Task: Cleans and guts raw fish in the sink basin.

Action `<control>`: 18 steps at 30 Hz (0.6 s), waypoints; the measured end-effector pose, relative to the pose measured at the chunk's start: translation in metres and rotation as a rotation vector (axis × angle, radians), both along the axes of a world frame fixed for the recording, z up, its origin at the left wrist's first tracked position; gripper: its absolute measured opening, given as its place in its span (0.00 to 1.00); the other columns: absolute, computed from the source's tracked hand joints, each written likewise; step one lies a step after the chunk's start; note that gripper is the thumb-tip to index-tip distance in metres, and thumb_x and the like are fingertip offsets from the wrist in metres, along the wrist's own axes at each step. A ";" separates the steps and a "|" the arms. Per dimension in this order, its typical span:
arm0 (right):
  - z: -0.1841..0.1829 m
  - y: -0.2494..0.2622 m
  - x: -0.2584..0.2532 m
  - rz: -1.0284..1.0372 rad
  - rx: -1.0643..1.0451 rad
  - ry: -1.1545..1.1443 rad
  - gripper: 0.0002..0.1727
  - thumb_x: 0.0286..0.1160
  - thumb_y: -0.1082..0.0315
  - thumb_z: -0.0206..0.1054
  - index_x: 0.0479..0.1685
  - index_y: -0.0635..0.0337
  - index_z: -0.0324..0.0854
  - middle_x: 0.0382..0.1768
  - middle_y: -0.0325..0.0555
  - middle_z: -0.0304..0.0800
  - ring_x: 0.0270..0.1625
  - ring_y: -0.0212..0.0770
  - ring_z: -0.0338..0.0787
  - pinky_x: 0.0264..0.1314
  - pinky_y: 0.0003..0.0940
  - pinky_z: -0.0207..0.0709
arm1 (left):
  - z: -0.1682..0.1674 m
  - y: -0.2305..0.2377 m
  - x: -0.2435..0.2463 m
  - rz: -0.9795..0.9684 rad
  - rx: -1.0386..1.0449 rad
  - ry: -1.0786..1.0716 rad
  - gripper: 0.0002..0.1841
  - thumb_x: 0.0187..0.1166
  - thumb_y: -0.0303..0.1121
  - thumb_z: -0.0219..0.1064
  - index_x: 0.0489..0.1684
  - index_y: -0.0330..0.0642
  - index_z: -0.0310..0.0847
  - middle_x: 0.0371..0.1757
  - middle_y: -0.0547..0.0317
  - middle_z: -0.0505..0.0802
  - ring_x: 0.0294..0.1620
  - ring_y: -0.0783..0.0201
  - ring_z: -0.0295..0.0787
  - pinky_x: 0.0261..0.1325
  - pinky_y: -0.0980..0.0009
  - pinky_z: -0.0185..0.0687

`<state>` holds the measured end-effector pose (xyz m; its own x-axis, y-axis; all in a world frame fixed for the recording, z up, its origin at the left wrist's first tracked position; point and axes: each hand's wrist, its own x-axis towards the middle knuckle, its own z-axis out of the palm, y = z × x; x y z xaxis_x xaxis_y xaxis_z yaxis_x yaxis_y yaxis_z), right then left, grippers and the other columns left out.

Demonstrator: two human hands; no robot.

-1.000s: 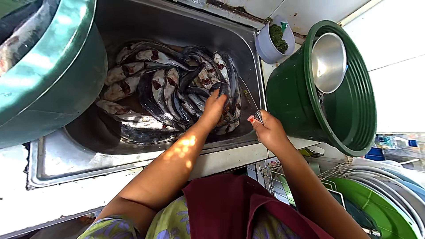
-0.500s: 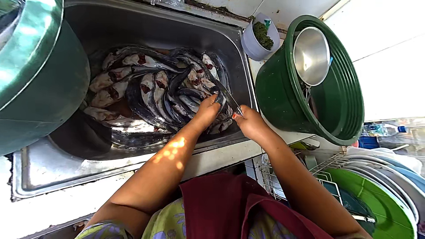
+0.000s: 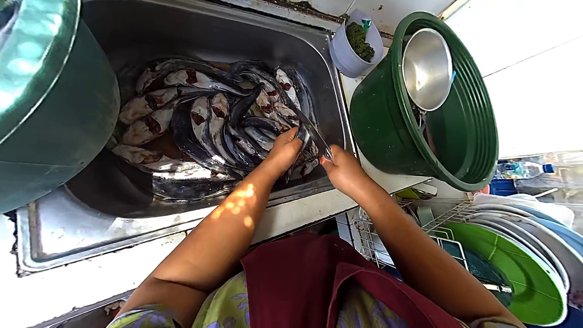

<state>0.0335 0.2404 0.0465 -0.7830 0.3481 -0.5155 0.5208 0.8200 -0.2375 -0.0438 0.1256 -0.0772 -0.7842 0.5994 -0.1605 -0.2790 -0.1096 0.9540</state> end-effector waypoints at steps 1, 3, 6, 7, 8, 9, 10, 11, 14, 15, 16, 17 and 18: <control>0.000 -0.003 -0.010 -0.008 0.003 -0.001 0.13 0.91 0.65 0.56 0.59 0.68 0.75 0.44 0.62 0.86 0.51 0.59 0.89 0.56 0.59 0.80 | -0.001 0.000 0.000 -0.020 -0.034 0.053 0.19 0.80 0.27 0.47 0.62 0.35 0.80 0.42 0.53 0.86 0.35 0.66 0.81 0.39 0.64 0.78; -0.005 -0.010 -0.034 -0.019 0.017 0.005 0.15 0.91 0.65 0.56 0.62 0.69 0.74 0.50 0.65 0.87 0.58 0.61 0.89 0.61 0.61 0.79 | -0.003 -0.001 -0.001 -0.045 -0.079 0.125 0.20 0.79 0.26 0.49 0.62 0.34 0.82 0.48 0.49 0.89 0.47 0.63 0.85 0.51 0.58 0.80; -0.009 -0.012 -0.048 -0.034 -0.013 -0.008 0.16 0.91 0.66 0.56 0.64 0.70 0.73 0.54 0.66 0.86 0.61 0.61 0.88 0.63 0.60 0.78 | -0.005 0.001 -0.001 -0.005 -0.033 0.040 0.20 0.81 0.27 0.46 0.64 0.34 0.79 0.44 0.51 0.87 0.38 0.65 0.82 0.41 0.63 0.79; -0.008 -0.011 -0.042 -0.039 -0.032 -0.008 0.15 0.91 0.66 0.56 0.63 0.70 0.74 0.52 0.65 0.86 0.58 0.61 0.88 0.61 0.60 0.79 | -0.004 0.001 -0.001 0.023 0.004 -0.021 0.20 0.81 0.27 0.45 0.64 0.36 0.78 0.40 0.54 0.86 0.32 0.67 0.79 0.35 0.67 0.76; -0.006 -0.009 -0.032 -0.045 -0.050 -0.018 0.15 0.91 0.65 0.56 0.61 0.69 0.73 0.48 0.64 0.85 0.52 0.59 0.89 0.55 0.59 0.81 | -0.002 0.002 -0.001 0.055 0.043 -0.084 0.19 0.83 0.28 0.44 0.64 0.37 0.77 0.36 0.57 0.84 0.27 0.69 0.77 0.29 0.70 0.74; -0.005 -0.008 -0.019 -0.057 -0.070 -0.028 0.14 0.92 0.65 0.55 0.60 0.68 0.73 0.42 0.62 0.84 0.42 0.57 0.88 0.46 0.57 0.82 | -0.002 0.003 -0.002 0.083 0.072 -0.132 0.18 0.84 0.28 0.43 0.64 0.39 0.76 0.33 0.59 0.83 0.24 0.70 0.75 0.26 0.73 0.72; -0.006 -0.006 -0.005 -0.074 -0.089 -0.031 0.13 0.92 0.64 0.55 0.58 0.67 0.73 0.35 0.59 0.82 0.31 0.53 0.85 0.36 0.53 0.81 | -0.002 0.003 -0.004 0.103 0.080 -0.155 0.18 0.84 0.28 0.43 0.63 0.40 0.76 0.32 0.60 0.82 0.23 0.71 0.74 0.26 0.73 0.71; -0.006 -0.005 0.006 -0.092 -0.107 -0.051 0.12 0.93 0.64 0.54 0.57 0.66 0.72 0.32 0.56 0.80 0.27 0.50 0.83 0.32 0.50 0.80 | -0.002 0.003 -0.004 0.106 0.062 -0.145 0.18 0.83 0.27 0.43 0.63 0.39 0.76 0.33 0.60 0.82 0.25 0.70 0.75 0.27 0.72 0.72; -0.006 -0.006 0.009 -0.076 -0.052 -0.050 0.12 0.92 0.64 0.55 0.55 0.66 0.72 0.35 0.57 0.82 0.32 0.51 0.86 0.38 0.51 0.82 | -0.003 0.003 -0.001 0.056 -0.025 -0.009 0.19 0.80 0.26 0.46 0.62 0.36 0.79 0.38 0.55 0.85 0.33 0.67 0.79 0.35 0.66 0.76; -0.005 -0.009 0.001 -0.062 -0.022 -0.042 0.13 0.91 0.65 0.56 0.58 0.68 0.73 0.40 0.60 0.85 0.40 0.55 0.90 0.45 0.55 0.83 | -0.004 0.003 -0.001 0.036 -0.046 0.043 0.19 0.80 0.26 0.46 0.62 0.36 0.80 0.41 0.54 0.86 0.36 0.66 0.81 0.39 0.65 0.78; -0.004 -0.011 -0.011 -0.058 -0.012 -0.048 0.15 0.91 0.65 0.56 0.63 0.70 0.72 0.48 0.64 0.86 0.52 0.60 0.90 0.57 0.59 0.82 | -0.004 0.003 -0.001 0.019 -0.070 0.089 0.20 0.80 0.26 0.47 0.63 0.34 0.80 0.45 0.51 0.88 0.41 0.64 0.84 0.45 0.61 0.80; -0.006 -0.012 -0.023 -0.054 -0.011 -0.047 0.17 0.91 0.66 0.56 0.65 0.71 0.71 0.53 0.67 0.86 0.59 0.62 0.89 0.62 0.61 0.80 | -0.005 0.003 -0.001 0.012 -0.092 0.120 0.20 0.79 0.27 0.48 0.62 0.33 0.81 0.47 0.48 0.89 0.45 0.62 0.85 0.49 0.58 0.81; -0.011 -0.012 -0.034 -0.055 -0.027 -0.042 0.18 0.91 0.66 0.56 0.67 0.72 0.71 0.55 0.68 0.86 0.61 0.63 0.89 0.64 0.61 0.80 | -0.007 0.003 0.000 0.015 -0.105 0.129 0.19 0.78 0.27 0.48 0.60 0.33 0.81 0.47 0.48 0.89 0.46 0.61 0.86 0.50 0.57 0.80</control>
